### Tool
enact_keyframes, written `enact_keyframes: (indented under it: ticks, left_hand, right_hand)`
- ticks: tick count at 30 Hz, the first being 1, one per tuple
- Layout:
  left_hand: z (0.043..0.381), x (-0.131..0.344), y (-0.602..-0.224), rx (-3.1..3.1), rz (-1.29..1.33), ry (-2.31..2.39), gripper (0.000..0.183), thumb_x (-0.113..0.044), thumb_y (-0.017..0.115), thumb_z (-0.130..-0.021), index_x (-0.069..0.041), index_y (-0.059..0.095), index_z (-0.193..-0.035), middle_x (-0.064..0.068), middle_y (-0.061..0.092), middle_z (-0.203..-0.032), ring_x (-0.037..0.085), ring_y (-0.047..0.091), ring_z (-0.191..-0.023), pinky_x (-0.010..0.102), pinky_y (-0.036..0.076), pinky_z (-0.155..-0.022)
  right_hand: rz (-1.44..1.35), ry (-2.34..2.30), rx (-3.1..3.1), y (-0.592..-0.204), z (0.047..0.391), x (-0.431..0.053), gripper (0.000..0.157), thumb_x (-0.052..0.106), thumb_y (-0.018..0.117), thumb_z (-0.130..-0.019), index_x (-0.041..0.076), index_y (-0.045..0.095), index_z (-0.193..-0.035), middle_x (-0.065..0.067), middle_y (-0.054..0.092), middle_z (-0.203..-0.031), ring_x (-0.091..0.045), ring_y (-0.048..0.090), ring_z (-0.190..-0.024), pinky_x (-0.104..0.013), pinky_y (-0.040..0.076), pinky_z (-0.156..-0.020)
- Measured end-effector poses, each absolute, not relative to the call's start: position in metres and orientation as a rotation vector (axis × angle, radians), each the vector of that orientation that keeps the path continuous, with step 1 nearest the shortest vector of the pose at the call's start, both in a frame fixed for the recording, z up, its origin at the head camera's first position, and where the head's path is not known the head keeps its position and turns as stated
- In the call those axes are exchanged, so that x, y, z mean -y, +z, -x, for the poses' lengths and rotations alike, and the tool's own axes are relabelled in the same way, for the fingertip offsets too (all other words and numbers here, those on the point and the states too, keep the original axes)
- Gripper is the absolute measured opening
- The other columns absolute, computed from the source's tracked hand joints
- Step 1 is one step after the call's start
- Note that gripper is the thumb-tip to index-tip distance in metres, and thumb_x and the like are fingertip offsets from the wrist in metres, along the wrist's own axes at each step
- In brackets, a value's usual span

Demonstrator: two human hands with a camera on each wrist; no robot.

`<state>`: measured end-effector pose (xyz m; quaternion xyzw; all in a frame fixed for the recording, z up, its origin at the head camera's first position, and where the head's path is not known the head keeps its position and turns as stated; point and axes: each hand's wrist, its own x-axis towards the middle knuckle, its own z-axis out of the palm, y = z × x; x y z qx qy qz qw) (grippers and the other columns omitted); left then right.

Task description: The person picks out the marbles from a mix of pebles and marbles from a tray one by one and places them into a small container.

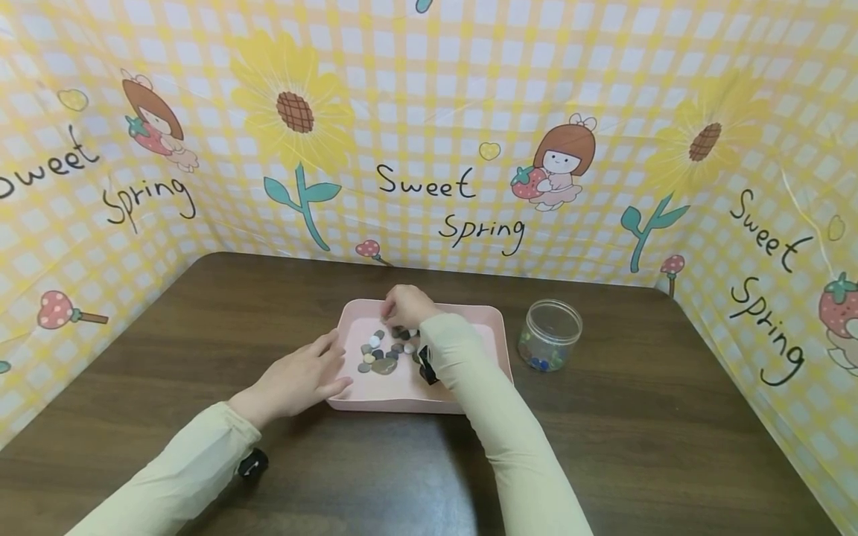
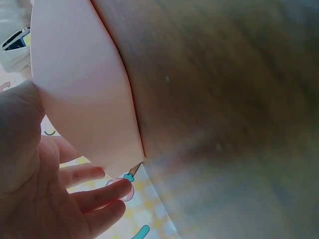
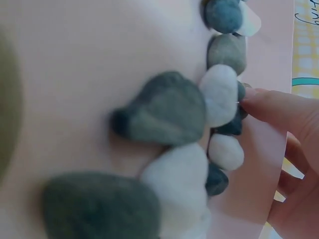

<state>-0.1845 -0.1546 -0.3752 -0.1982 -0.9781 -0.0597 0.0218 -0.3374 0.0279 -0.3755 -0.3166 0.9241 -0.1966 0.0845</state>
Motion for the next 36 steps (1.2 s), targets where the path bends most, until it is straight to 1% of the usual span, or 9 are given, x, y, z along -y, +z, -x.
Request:
enact_keyframes:
  ticks: [4,8,13,20,24,27,33,36]
  left_hand:
    - [0.184,0.154,-0.376,3.036,0.609,-0.198,0.058,-0.045,0.054,-0.090,0.002,0.057,-0.125,0.026,0.039,-0.143,0.039,0.052,-0.120,0.048,0.046,-0.097]
    - [0.184,0.154,-0.377,3.040,0.606,-0.195,0.059,-0.045,0.054,-0.090,0.001,0.056,-0.125,0.026,0.039,-0.143,0.039,0.051,-0.121,0.048,0.045,-0.098]
    - [0.185,0.154,-0.377,3.040,0.611,-0.182,0.057,-0.044,0.054,-0.090,0.002,0.057,-0.124,0.026,0.039,-0.143,0.039,0.052,-0.120,0.048,0.046,-0.097]
    - [0.184,0.154,-0.375,3.048,0.611,-0.182,0.058,-0.044,0.053,-0.090,0.002,0.056,-0.126,0.026,0.039,-0.143,0.039,0.052,-0.121,0.047,0.045,-0.098]
    - [0.184,0.154,-0.374,3.057,0.605,-0.185,0.059,-0.044,0.054,-0.090,0.002,0.055,-0.126,0.026,0.038,-0.144,0.039,0.052,-0.121,0.047,0.046,-0.098]
    - [0.185,0.153,-0.373,3.072,0.593,-0.191,0.059,-0.045,0.053,-0.090,0.002,0.055,-0.126,0.026,0.037,-0.145,0.039,0.051,-0.122,0.048,0.045,-0.098]
    - [0.184,0.153,-0.372,3.074,0.591,-0.191,0.059,-0.044,0.053,-0.090,0.002,0.055,-0.126,0.026,0.037,-0.145,0.039,0.051,-0.122,0.048,0.045,-0.099]
    - [0.184,0.153,-0.372,3.073,0.592,-0.186,0.058,-0.043,0.054,-0.090,0.003,0.055,-0.126,0.026,0.037,-0.144,0.039,0.051,-0.122,0.047,0.045,-0.098]
  right_hand:
    - [0.924,-0.590,-2.745,-0.378,0.339,-0.028,0.007,0.010,0.071,-0.081,0.009,0.073,-0.087,-0.011,0.058,-0.129,-0.021,0.059,-0.115,-0.034,0.044,-0.101]
    - [0.954,-0.599,-2.743,-0.381,0.341,-0.028,0.007,0.013,0.071,-0.081,0.009,0.073,-0.086,-0.011,0.059,-0.128,-0.021,0.057,-0.118,-0.034,0.042,-0.103]
    - [0.966,-0.700,-2.712,-0.379,0.341,-0.030,0.011,0.015,0.072,-0.081,0.008,0.074,-0.089,-0.013,0.057,-0.130,-0.023,0.057,-0.119,-0.033,0.043,-0.103]
    - [0.921,-0.911,-2.659,-0.370,0.340,-0.034,0.015,0.018,0.070,-0.083,0.009,0.074,-0.094,-0.011,0.055,-0.134,-0.023,0.048,-0.129,-0.035,0.041,-0.105]
    - [0.907,-0.994,-2.621,-0.362,0.338,-0.038,0.016,0.019,0.069,-0.084,0.010,0.074,-0.096,-0.010,0.052,-0.138,-0.023,0.044,-0.132,-0.038,0.035,-0.110]
    - [0.935,-1.034,-2.622,-0.355,0.338,-0.043,0.016,0.021,0.070,-0.083,0.011,0.074,-0.095,-0.009,0.053,-0.137,-0.023,0.043,-0.133,-0.041,0.030,-0.113]
    - [0.985,-1.120,-2.599,-0.339,0.335,-0.056,0.018,0.020,0.071,-0.082,0.010,0.073,-0.097,-0.008,0.054,-0.135,-0.024,0.045,-0.131,-0.041,0.035,-0.110]
    - [0.964,-1.156,-2.577,-0.330,0.331,-0.064,0.018,0.020,0.071,-0.082,0.010,0.073,-0.097,-0.008,0.053,-0.136,-0.024,0.042,-0.132,-0.043,0.035,-0.110]
